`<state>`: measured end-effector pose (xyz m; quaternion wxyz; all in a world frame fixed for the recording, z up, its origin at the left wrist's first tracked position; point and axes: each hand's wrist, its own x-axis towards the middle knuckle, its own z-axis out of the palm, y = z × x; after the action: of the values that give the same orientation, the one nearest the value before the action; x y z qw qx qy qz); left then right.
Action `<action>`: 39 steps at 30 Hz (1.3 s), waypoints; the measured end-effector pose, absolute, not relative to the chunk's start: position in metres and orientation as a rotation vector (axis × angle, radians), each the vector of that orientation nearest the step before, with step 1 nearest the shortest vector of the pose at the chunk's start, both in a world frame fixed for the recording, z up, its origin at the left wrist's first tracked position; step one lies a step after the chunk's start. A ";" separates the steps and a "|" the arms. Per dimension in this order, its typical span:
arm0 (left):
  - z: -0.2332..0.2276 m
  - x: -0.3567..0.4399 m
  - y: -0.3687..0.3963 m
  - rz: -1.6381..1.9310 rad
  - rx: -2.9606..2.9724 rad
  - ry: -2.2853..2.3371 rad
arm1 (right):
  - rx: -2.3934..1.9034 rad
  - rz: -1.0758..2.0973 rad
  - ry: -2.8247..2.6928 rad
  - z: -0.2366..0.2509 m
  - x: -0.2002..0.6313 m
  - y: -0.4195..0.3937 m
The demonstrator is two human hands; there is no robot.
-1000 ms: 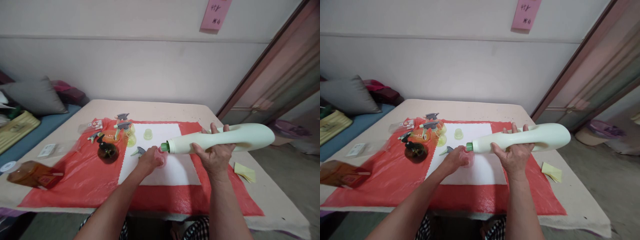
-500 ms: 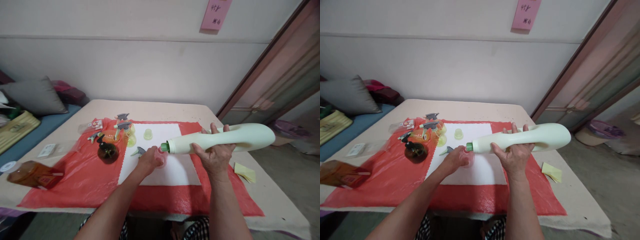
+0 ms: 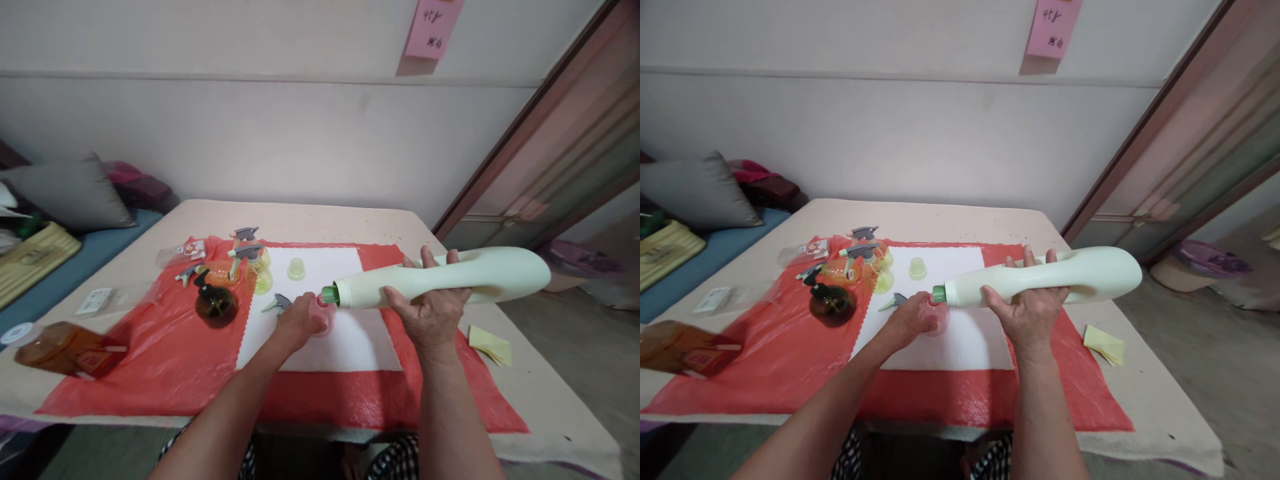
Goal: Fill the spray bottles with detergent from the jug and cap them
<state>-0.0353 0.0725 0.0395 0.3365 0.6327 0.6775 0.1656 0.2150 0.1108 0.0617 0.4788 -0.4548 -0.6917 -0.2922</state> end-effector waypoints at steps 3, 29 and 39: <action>0.039 -0.036 0.072 0.449 1.644 1.740 | -1.124 -0.720 -1.689 0.061 0.215 0.111; 0.038 -0.036 0.072 0.453 1.626 1.728 | -1.113 -0.681 -1.688 0.060 0.216 0.112; 0.036 -0.036 0.073 0.445 1.628 1.736 | -1.111 -0.729 -1.679 0.060 0.216 0.112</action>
<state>-0.0358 0.0732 0.0360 0.3523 0.6292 0.6711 0.1719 0.2157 0.1122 0.0604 0.4796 -0.4552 -0.6882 -0.2986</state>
